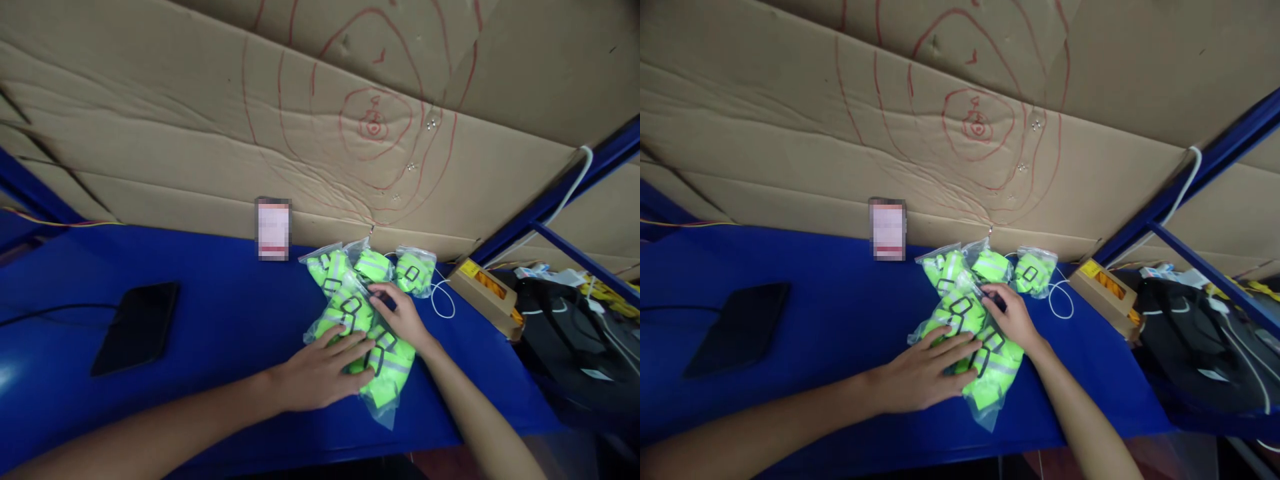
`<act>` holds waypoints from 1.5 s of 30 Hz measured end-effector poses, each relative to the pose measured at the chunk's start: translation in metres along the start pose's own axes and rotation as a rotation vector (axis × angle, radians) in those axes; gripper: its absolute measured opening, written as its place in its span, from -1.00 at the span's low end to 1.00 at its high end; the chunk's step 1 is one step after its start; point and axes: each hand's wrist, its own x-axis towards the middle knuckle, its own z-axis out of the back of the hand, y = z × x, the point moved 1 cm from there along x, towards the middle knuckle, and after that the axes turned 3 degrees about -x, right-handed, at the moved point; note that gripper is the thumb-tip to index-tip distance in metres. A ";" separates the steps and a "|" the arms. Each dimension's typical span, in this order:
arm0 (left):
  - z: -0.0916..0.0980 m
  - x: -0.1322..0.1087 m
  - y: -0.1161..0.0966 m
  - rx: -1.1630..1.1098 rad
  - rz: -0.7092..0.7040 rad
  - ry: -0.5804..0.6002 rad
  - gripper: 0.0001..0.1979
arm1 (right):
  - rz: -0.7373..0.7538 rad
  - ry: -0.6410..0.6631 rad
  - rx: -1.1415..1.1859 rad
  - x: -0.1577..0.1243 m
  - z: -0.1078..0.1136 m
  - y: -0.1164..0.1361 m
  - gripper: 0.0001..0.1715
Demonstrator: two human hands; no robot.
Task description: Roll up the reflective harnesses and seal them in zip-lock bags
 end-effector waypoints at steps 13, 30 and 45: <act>0.017 -0.011 0.036 0.085 0.345 -0.079 -0.55 | -0.121 -0.298 -0.095 0.014 0.046 -0.003 -0.50; 0.032 -0.039 0.044 0.123 0.373 -0.171 -0.62 | 0.133 0.121 -0.261 -0.026 -0.025 0.062 -0.68; 0.041 -0.042 0.038 0.179 0.066 -0.189 -0.71 | -0.283 0.237 0.664 -0.026 -0.077 0.054 -0.68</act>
